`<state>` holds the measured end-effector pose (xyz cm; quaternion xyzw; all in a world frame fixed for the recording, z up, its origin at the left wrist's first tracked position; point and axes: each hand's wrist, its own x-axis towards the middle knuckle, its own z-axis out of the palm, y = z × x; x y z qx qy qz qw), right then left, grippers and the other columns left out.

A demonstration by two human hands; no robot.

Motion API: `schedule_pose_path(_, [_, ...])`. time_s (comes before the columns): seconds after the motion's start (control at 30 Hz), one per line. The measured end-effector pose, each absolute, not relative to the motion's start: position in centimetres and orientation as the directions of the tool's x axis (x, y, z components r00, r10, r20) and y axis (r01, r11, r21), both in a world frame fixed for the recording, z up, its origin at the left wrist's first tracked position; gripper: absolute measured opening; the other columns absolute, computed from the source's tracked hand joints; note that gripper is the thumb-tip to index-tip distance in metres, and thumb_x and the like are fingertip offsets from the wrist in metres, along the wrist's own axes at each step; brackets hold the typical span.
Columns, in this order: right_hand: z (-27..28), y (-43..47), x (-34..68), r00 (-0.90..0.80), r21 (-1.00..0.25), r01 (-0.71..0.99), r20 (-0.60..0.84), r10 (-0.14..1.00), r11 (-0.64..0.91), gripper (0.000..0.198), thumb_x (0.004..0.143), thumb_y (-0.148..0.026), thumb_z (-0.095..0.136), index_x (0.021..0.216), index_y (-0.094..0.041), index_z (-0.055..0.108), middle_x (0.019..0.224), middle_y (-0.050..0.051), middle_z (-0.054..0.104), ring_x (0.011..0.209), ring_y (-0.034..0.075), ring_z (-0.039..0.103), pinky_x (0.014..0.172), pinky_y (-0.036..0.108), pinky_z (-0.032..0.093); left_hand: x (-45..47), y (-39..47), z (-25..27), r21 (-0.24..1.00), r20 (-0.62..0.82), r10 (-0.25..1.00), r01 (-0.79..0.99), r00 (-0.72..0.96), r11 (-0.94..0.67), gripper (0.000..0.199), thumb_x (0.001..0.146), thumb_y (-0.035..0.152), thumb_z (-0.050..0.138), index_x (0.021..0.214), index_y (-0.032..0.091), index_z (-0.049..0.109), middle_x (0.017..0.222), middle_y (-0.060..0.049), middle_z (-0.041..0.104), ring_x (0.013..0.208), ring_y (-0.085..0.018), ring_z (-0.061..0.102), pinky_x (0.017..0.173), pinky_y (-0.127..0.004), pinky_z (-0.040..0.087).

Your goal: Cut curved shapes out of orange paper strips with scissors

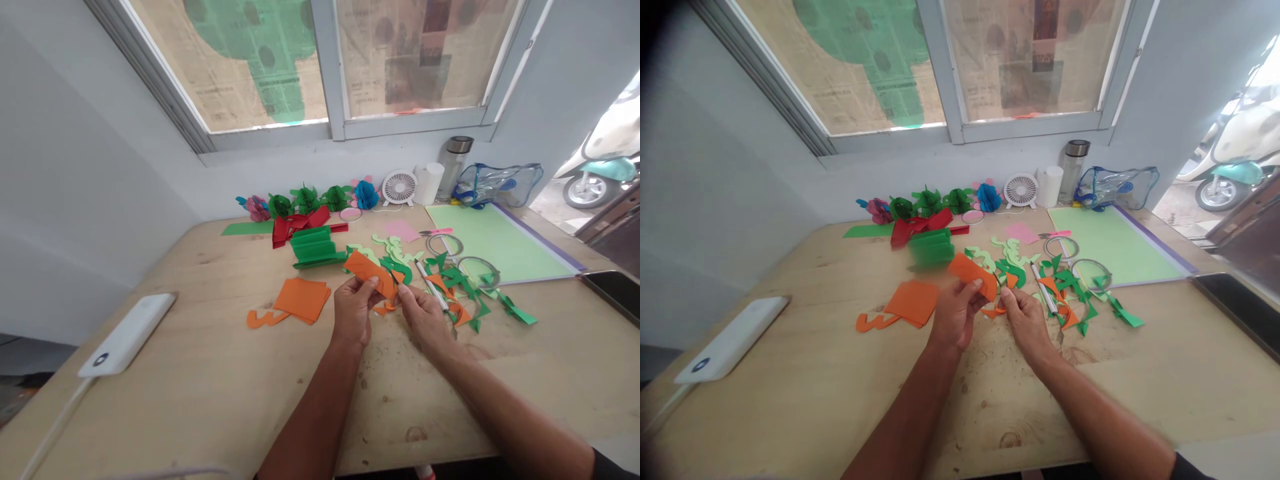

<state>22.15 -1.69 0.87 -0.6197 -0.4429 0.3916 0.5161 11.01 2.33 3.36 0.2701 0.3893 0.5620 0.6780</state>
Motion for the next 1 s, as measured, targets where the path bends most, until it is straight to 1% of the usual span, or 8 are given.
schedule_pose_path(0.1, [0.7, -1.7, 22.1, 0.312, -0.994, 0.066, -0.066, 0.948, -0.091, 0.050, 0.081, -0.066, 0.048, 0.064, -0.019, 0.055, 0.045, -0.008, 0.028, 0.042, 0.010, 0.022, 0.041, 0.025, 0.015, 11.0, 2.4, 3.3, 0.782, -0.229, 0.971, -0.580, 0.072, 0.228, 0.021, 0.058, 0.023, 0.077, 0.073, 0.012, 0.069, 0.070, -0.004, 0.070, 0.062, -0.014, 0.065, 0.065, -0.027, 0.051])
schedule_pose_path(0.2, [0.5, -1.7, 21.9, 0.271, -0.992, -0.057, -0.123, 0.955, -0.112, 0.048, 0.082, -0.065, 0.049, 0.068, -0.019, 0.056, 0.044, -0.009, 0.026, 0.041, 0.010, 0.020, 0.041, 0.025, 0.014, 10.9, 2.5, 3.2, 0.743, -0.240, 0.968, -0.628, 0.071, 0.231, 0.023, 0.058, 0.022, 0.077, 0.077, 0.012, 0.068, 0.072, -0.004, 0.071, 0.065, -0.014, 0.066, 0.065, -0.026, 0.051])
schedule_pose_path(0.3, [0.4, -1.7, 21.7, 0.232, -0.986, -0.120, -0.139, 0.963, -0.113, 0.047, 0.082, -0.063, 0.049, 0.068, -0.020, 0.056, 0.043, -0.009, 0.027, 0.040, 0.010, 0.021, 0.040, 0.025, 0.015, 11.0, 2.6, 3.0, 0.718, -0.240, 0.969, -0.661, 0.063, 0.220, 0.022, 0.058, 0.020, 0.077, 0.076, 0.013, 0.067, 0.072, -0.003, 0.071, 0.066, -0.014, 0.066, 0.065, -0.025, 0.050])
schedule_pose_path(0.5, [0.6, -1.9, 21.4, 0.220, -0.984, -0.141, -0.138, 0.966, -0.109, 0.045, 0.083, -0.061, 0.049, 0.069, -0.020, 0.056, 0.044, -0.009, 0.028, 0.040, 0.009, 0.019, 0.040, 0.025, 0.014, 11.4, 2.5, 2.9, 0.688, -0.258, 0.965, -0.692, 0.052, 0.221, 0.024, 0.058, 0.021, 0.078, 0.078, 0.013, 0.067, 0.071, -0.002, 0.070, 0.063, -0.012, 0.065, 0.070, -0.027, 0.052])
schedule_pose_path(0.63, [0.6, -1.9, 21.3, 0.220, -0.987, -0.129, -0.127, 0.967, -0.100, 0.044, 0.083, -0.062, 0.049, 0.069, -0.020, 0.055, 0.043, -0.009, 0.029, 0.040, 0.009, 0.021, 0.041, 0.026, 0.014, 11.7, 2.2, 3.0, 0.685, -0.270, 0.962, -0.692, 0.047, 0.226, 0.020, 0.058, 0.020, 0.076, 0.073, 0.013, 0.065, 0.069, -0.002, 0.069, 0.061, -0.011, 0.064, 0.067, -0.026, 0.052])
schedule_pose_path(0.8, [0.9, -1.9, 21.3, 0.236, -0.991, -0.078, -0.122, 0.964, -0.106, 0.047, 0.082, -0.065, 0.049, 0.065, -0.021, 0.051, 0.043, -0.008, 0.030, 0.040, 0.010, 0.022, 0.041, 0.027, 0.015, 12.0, 1.8, 3.2, 0.702, -0.270, 0.962, -0.676, 0.040, 0.225, 0.021, 0.058, 0.023, 0.076, 0.072, 0.013, 0.064, 0.068, -0.003, 0.070, 0.063, -0.015, 0.067, 0.066, -0.028, 0.053])
schedule_pose_path(1.0, [0.6, -1.9, 21.4, 0.256, -0.994, -0.070, -0.100, 0.962, -0.084, 0.047, 0.082, -0.065, 0.050, 0.065, -0.021, 0.053, 0.043, -0.008, 0.031, 0.040, 0.010, 0.021, 0.042, 0.027, 0.014, 12.1, 1.7, 3.3, 0.705, -0.279, 0.960, -0.671, 0.033, 0.228, 0.022, 0.057, 0.024, 0.075, 0.072, 0.013, 0.064, 0.069, -0.004, 0.070, 0.065, -0.017, 0.068, 0.067, -0.029, 0.053])
